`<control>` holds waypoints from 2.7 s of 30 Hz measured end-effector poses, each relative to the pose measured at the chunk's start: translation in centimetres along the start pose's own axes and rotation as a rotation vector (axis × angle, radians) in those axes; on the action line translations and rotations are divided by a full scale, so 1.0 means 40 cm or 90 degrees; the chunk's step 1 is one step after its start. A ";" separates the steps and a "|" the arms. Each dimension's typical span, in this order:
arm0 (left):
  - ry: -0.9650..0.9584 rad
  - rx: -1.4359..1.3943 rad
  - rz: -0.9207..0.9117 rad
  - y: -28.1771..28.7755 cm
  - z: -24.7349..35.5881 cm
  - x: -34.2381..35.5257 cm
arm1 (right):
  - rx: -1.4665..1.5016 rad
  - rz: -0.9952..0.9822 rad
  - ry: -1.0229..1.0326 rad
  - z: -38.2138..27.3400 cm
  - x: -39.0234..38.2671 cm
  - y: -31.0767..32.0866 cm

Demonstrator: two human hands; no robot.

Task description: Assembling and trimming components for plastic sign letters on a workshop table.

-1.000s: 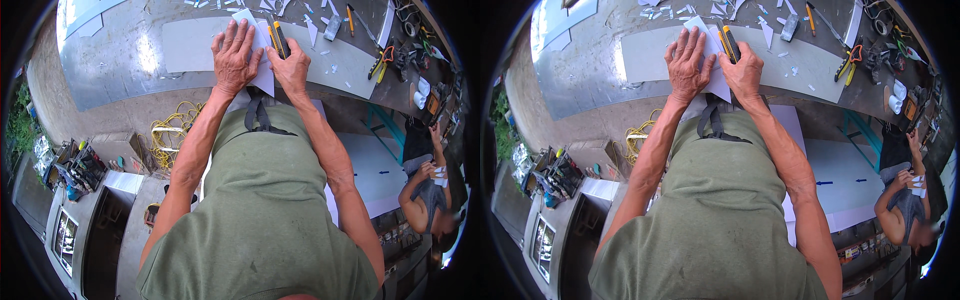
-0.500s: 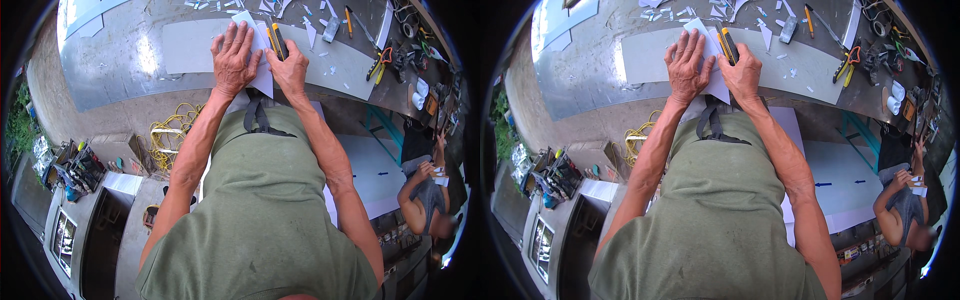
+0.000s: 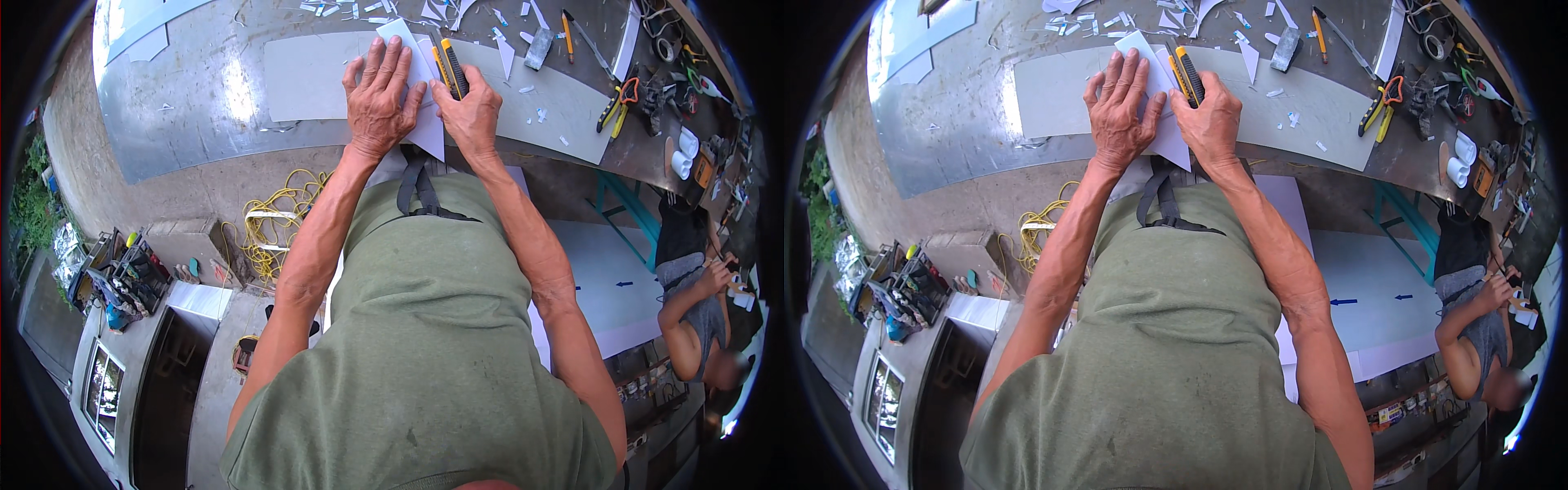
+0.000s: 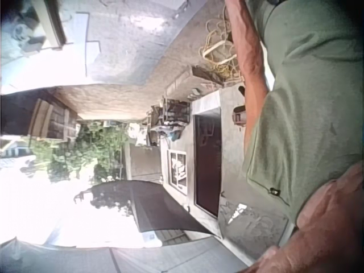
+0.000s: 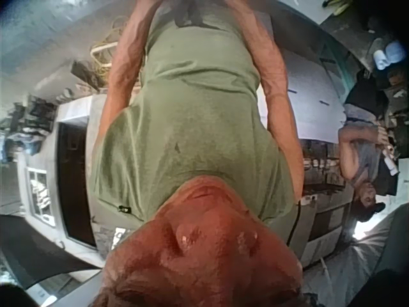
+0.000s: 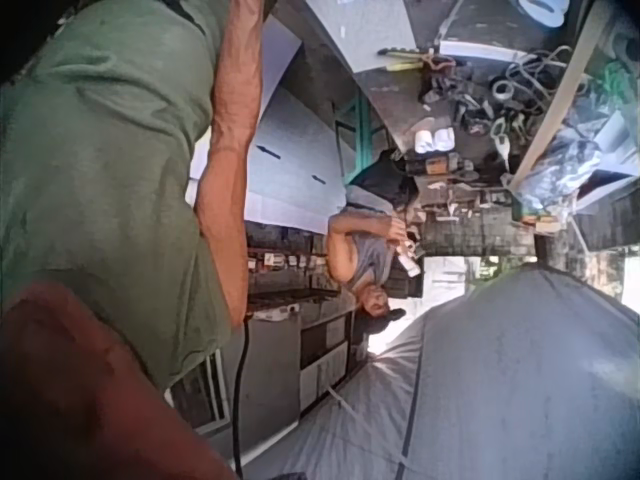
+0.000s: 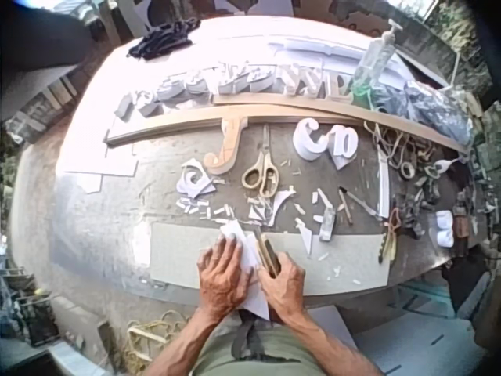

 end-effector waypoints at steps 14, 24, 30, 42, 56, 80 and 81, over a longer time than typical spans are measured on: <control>0.017 0.008 -0.012 0.013 0.026 0.005 | -0.119 -0.055 0.152 -0.047 -0.006 0.018; 0.023 0.037 -0.059 0.013 0.046 0.003 | -0.321 -0.120 0.254 -0.087 -0.044 0.023; 0.015 0.030 -0.072 0.011 0.047 0.006 | -0.358 -0.119 0.270 -0.091 -0.043 0.017; 0.018 0.087 -0.106 -0.005 0.071 0.007 | -0.453 -0.184 0.214 -0.136 -0.037 0.003; 0.022 0.084 -0.113 -0.004 0.081 0.005 | -0.452 -0.194 0.166 -0.148 -0.061 0.004; 0.012 0.072 -0.111 0.000 0.076 0.005 | -0.305 -0.145 0.219 -0.163 -0.049 0.061; 0.009 0.072 -0.101 0.000 0.072 0.009 | -0.296 -0.144 0.221 -0.156 -0.043 0.054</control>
Point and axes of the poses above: each hand's wrist, its own x-axis towards the middle knuckle, its own y-axis out of the back of the hand, z = x × y, the point moved 3 cm from there along x, towards the middle knuckle, and after that the axes turned 10 degrees about x, right-handed, at the moved point
